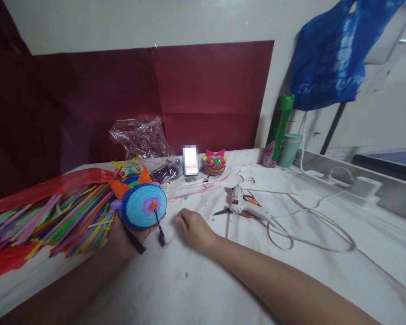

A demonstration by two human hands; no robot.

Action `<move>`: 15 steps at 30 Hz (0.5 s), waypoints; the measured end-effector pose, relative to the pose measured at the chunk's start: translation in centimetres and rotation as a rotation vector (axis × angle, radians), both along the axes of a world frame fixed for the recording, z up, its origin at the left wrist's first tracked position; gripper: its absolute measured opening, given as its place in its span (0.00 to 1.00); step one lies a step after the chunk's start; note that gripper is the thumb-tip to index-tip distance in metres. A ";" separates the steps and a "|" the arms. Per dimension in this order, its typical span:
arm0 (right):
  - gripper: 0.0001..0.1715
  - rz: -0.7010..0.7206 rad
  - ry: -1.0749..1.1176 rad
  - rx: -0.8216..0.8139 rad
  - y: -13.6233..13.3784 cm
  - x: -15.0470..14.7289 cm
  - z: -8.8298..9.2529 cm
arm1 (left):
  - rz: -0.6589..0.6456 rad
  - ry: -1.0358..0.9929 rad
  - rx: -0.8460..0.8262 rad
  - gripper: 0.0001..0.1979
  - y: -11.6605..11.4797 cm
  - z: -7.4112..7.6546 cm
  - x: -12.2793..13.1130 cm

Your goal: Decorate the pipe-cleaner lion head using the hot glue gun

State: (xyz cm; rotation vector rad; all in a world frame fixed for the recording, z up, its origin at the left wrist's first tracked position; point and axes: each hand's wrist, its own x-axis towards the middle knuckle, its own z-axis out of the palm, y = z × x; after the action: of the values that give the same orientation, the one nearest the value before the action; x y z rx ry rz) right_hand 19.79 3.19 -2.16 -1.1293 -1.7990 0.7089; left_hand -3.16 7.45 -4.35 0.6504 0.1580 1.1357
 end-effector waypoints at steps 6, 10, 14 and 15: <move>0.13 0.106 0.282 -0.144 -0.5 -0.9 0.5 | 0.032 0.004 -0.053 0.32 -0.8 0.7 0.9; 0.20 0.393 0.639 -0.452 -1.0 -1.8 -0.2 | 0.062 -0.016 -0.061 0.32 -0.9 0.8 1.0; 0.24 0.417 0.742 -0.490 -1.1 -2.3 -0.9 | 0.034 -0.005 -0.096 0.30 -0.9 0.5 0.8; 0.24 0.411 0.731 -0.488 -1.0 -2.3 -0.9 | 0.026 -0.006 -0.096 0.29 -0.9 0.5 0.8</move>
State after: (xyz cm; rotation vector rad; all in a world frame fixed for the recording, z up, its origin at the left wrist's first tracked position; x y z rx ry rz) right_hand 17.47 2.15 -3.05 -0.6373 -1.2442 1.6294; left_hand -2.33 6.55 -3.82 0.5608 0.2155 1.1480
